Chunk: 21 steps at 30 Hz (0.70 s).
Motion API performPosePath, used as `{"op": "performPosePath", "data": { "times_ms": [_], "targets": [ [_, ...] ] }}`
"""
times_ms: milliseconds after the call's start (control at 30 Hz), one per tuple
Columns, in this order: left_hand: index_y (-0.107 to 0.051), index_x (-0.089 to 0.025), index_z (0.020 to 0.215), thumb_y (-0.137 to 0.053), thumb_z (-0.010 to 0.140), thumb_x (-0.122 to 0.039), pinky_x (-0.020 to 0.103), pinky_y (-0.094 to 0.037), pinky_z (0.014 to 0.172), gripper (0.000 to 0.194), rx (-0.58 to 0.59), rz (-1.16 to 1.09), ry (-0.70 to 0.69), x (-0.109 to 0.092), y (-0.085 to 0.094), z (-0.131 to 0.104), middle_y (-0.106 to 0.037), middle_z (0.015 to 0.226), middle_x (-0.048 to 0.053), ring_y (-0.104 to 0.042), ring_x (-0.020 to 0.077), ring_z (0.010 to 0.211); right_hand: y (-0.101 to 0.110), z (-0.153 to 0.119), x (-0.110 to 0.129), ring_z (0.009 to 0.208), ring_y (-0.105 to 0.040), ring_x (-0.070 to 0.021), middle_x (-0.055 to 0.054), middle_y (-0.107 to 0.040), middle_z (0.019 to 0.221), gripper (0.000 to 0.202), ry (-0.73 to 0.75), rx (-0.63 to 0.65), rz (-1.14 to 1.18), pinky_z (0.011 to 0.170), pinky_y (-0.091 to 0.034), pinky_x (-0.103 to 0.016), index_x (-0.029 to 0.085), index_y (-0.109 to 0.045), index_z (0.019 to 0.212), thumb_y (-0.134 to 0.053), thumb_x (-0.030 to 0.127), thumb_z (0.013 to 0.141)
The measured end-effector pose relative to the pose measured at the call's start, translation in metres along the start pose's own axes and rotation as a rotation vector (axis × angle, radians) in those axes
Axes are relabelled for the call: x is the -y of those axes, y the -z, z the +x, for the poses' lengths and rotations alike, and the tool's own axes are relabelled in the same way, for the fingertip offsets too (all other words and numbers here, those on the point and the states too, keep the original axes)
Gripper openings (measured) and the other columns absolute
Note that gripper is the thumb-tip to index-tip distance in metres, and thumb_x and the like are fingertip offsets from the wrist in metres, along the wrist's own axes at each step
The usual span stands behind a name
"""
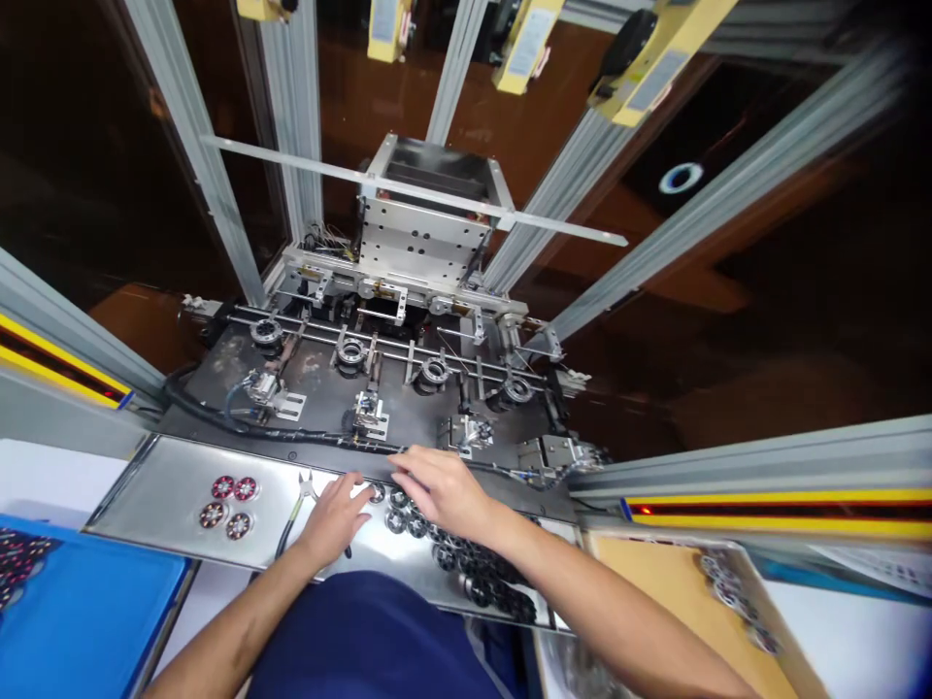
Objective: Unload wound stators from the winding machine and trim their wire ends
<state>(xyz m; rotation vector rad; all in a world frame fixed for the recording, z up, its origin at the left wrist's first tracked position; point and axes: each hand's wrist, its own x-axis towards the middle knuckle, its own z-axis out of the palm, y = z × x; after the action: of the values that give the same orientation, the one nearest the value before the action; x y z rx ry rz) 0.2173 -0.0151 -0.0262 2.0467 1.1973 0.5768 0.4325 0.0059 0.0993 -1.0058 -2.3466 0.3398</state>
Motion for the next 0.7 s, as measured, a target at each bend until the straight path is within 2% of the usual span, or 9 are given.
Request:
{"op": "performPosePath", "data": {
  "times_ms": [67, 133, 267, 333, 400, 500, 567, 633, 700],
  "targets": [
    [-0.065, -0.016, 0.108, -0.063, 0.092, -0.035, 0.049, -0.051, 0.095, 0.025, 0.006, -0.018, 0.019, -0.001, -0.001, 0.004, -0.066, 0.118, 0.008, -0.062, 0.0241, 0.109, -0.016, -0.025, -0.007, 0.072, -0.066, -0.0176, -0.007, -0.07, 0.081, 0.017, -0.062, 0.006, 0.027, 0.066, -0.055, -0.028, 0.015, -0.067, 0.105, -0.053, 0.019, 0.097],
    [-0.065, -0.015, 0.103, -0.063, 0.092, -0.036, 0.047, -0.051, 0.093, 0.023, 0.013, -0.055, 0.037, -0.006, 0.004, 0.006, -0.067, 0.111, 0.007, -0.063, 0.0226, 0.104, -0.03, -0.036, -0.008, 0.075, -0.067, -0.0181, -0.007, -0.07, 0.084, 0.014, -0.092, 0.022, 0.057, 0.069, -0.056, -0.029, 0.016, -0.068, 0.103, -0.06, 0.019, 0.092],
    [-0.063, -0.018, 0.094, -0.065, 0.088, -0.033, 0.039, -0.052, 0.083, 0.017, 0.02, -0.184, 0.09, -0.033, 0.039, 0.002, -0.067, 0.091, 0.003, -0.063, 0.0196, 0.087, -0.04, -0.035, 0.0, 0.096, -0.066, -0.0216, -0.011, -0.069, 0.108, 0.033, -0.053, 0.032, 0.139, 0.083, -0.057, -0.032, 0.016, -0.064, 0.118, -0.069, 0.021, 0.086],
    [-0.063, -0.02, 0.095, -0.066, 0.086, -0.033, 0.034, -0.052, 0.078, 0.015, 0.03, -0.271, 0.118, -0.052, 0.061, -0.005, -0.067, 0.087, 0.001, -0.063, 0.018, 0.081, -0.039, -0.029, 0.01, 0.095, -0.064, -0.0198, -0.009, -0.069, 0.105, 0.031, -0.011, 0.005, 0.191, 0.083, -0.056, -0.031, 0.017, -0.063, 0.119, -0.067, 0.022, 0.089],
    [-0.061, -0.021, 0.098, -0.065, 0.087, -0.035, 0.032, -0.054, 0.077, 0.018, 0.011, -0.368, 0.147, -0.07, 0.075, -0.015, -0.068, 0.089, 0.003, -0.065, 0.0182, 0.083, -0.037, -0.023, 0.022, 0.086, -0.063, -0.0184, -0.008, -0.069, 0.095, 0.022, 0.01, -0.054, 0.23, 0.079, -0.055, -0.031, 0.016, -0.065, 0.114, -0.06, 0.023, 0.094],
    [-0.057, -0.019, 0.103, -0.061, 0.088, -0.039, 0.031, -0.057, 0.077, 0.025, -0.089, -0.499, 0.2, -0.088, 0.082, -0.028, -0.07, 0.09, 0.006, -0.07, 0.0203, 0.085, -0.031, -0.016, 0.041, 0.079, -0.06, -0.0202, -0.01, -0.067, 0.085, 0.021, -0.01, -0.176, 0.253, 0.072, -0.053, -0.034, 0.012, -0.066, 0.108, -0.055, 0.025, 0.097],
    [-0.058, -0.018, 0.103, -0.061, 0.087, -0.04, 0.03, -0.058, 0.076, 0.028, -0.171, -0.545, 0.234, -0.094, 0.082, -0.034, -0.072, 0.089, 0.007, -0.072, 0.0205, 0.085, -0.023, -0.011, 0.051, 0.081, -0.06, -0.0212, -0.011, -0.067, 0.087, 0.023, -0.029, -0.219, 0.337, 0.072, -0.054, -0.036, 0.011, -0.068, 0.109, -0.06, 0.028, 0.094],
    [-0.064, -0.018, 0.104, -0.065, 0.085, -0.039, 0.028, -0.058, 0.079, 0.028, -0.239, -0.56, 0.259, -0.096, 0.084, -0.04, -0.076, 0.093, 0.008, -0.073, 0.0205, 0.089, -0.01, -0.005, 0.055, 0.095, -0.063, -0.0223, -0.014, -0.068, 0.103, 0.027, -0.055, -0.16, 0.512, 0.081, -0.054, -0.038, 0.013, -0.07, 0.112, -0.067, 0.029, 0.09],
    [-0.071, -0.019, 0.103, -0.071, 0.081, -0.035, 0.025, -0.058, 0.082, 0.028, -0.277, -0.559, 0.269, -0.098, 0.089, -0.045, -0.079, 0.097, 0.008, -0.075, 0.0203, 0.092, 0.002, 0.003, 0.053, 0.112, -0.062, -0.0228, -0.016, -0.064, 0.124, 0.024, -0.094, -0.019, 0.714, 0.092, -0.053, -0.038, 0.015, -0.073, 0.11, -0.066, 0.028, 0.091]
  ]
}}
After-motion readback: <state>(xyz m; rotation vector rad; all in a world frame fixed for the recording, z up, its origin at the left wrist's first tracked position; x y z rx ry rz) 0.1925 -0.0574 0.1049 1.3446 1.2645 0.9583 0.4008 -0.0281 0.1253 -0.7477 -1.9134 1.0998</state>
